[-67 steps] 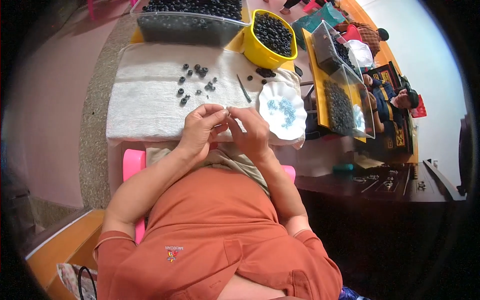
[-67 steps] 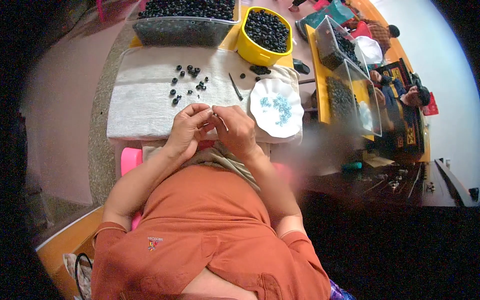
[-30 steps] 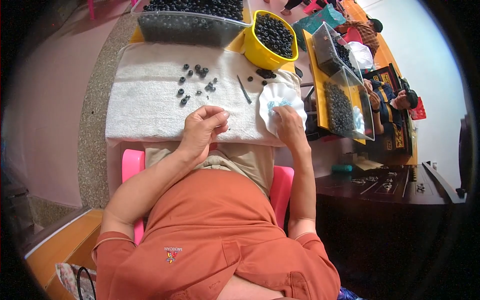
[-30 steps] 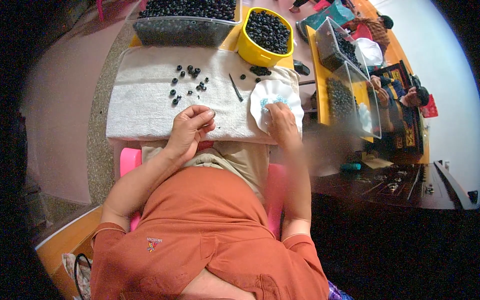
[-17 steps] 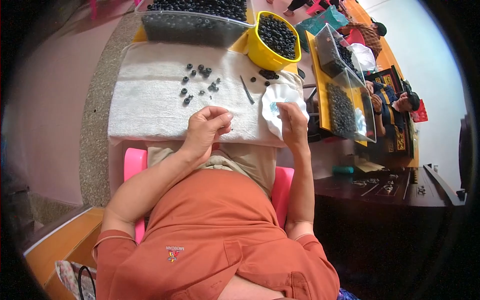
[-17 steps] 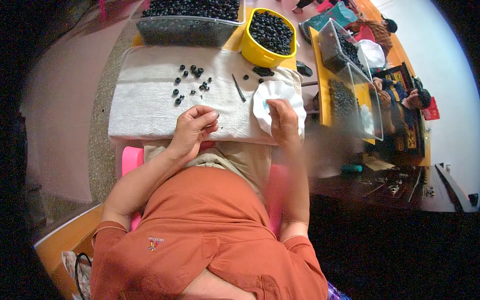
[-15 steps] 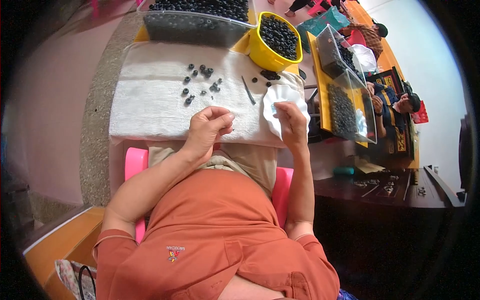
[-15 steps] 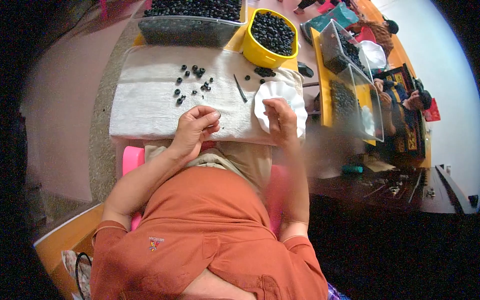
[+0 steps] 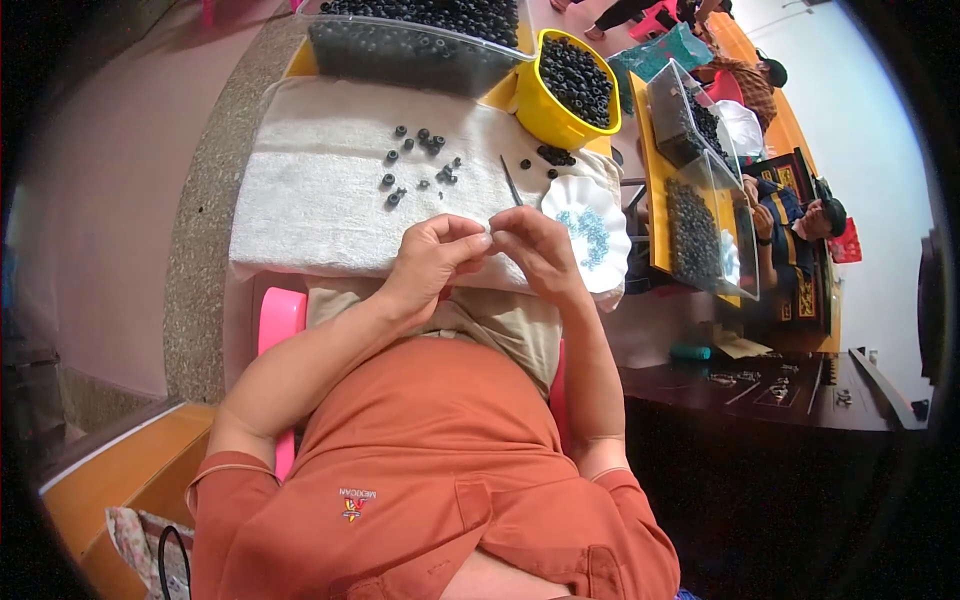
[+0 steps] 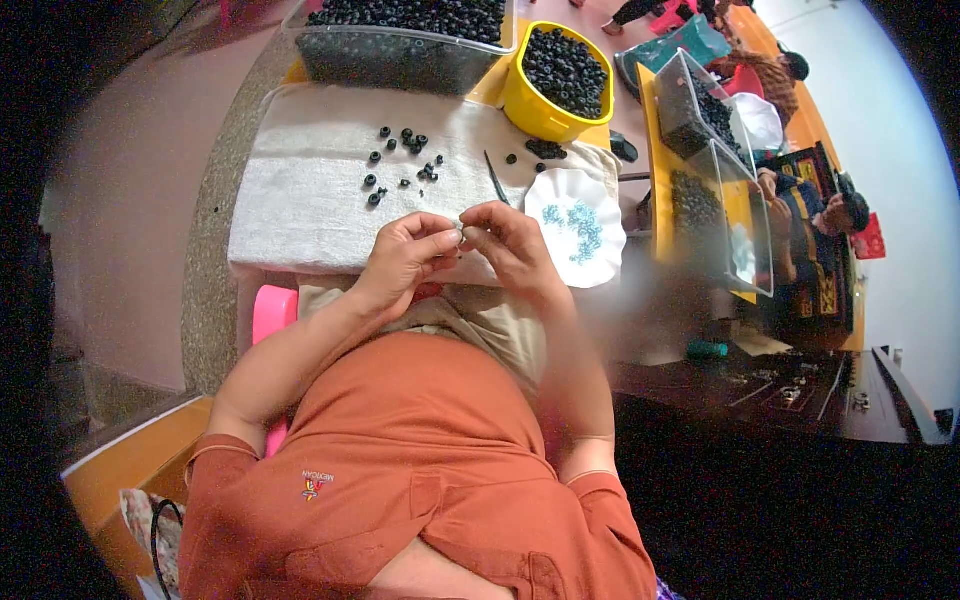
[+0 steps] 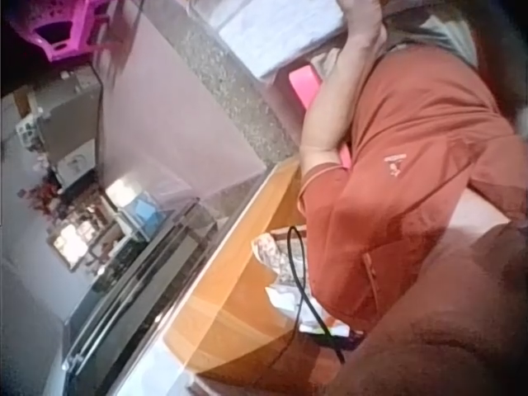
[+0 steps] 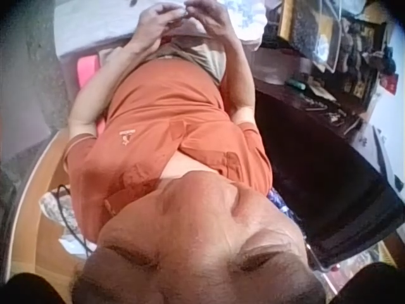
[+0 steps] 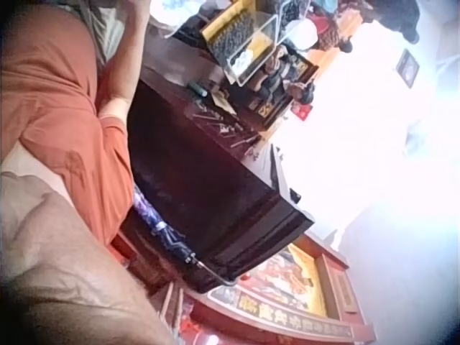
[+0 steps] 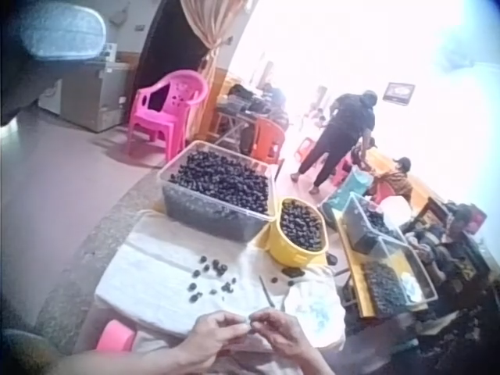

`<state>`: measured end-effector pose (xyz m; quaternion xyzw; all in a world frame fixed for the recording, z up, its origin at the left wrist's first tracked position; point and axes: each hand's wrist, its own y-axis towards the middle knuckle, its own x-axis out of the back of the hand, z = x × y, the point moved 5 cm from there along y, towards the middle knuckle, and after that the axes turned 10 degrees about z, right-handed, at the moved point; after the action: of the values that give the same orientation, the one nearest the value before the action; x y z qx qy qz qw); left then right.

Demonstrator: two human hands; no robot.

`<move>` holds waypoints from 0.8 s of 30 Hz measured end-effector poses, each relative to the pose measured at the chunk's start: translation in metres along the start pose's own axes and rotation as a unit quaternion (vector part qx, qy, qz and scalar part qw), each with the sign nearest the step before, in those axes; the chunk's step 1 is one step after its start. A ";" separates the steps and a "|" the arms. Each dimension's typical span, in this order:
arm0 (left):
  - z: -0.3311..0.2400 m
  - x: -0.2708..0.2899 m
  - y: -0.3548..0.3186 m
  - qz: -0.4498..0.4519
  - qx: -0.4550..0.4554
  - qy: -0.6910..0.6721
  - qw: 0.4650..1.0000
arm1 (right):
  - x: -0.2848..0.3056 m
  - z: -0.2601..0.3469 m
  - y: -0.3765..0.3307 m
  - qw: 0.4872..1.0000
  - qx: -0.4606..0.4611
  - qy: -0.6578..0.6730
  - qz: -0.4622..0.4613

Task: The recorder is inspecting and sorting small black beads using a metal probe and their hands.

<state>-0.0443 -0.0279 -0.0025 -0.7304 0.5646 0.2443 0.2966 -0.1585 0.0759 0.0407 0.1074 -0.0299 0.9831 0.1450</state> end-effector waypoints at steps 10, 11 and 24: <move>0.002 -0.001 0.001 0.012 -0.015 -0.012 1.000 | 0.004 -0.009 0.003 0.996 -0.021 0.088 0.012; 0.002 -0.001 0.001 0.019 -0.025 -0.018 0.999 | 0.003 -0.010 0.003 0.992 -0.037 0.124 0.008; -0.004 -0.009 0.000 0.090 -0.023 -0.085 0.992 | -0.017 -0.023 0.002 0.895 -0.068 0.437 0.048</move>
<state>-0.0461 -0.0241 0.0069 -0.6596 0.5950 0.3443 0.3038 -0.1475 0.0713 0.0147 -0.3452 -0.0355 0.9321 0.1034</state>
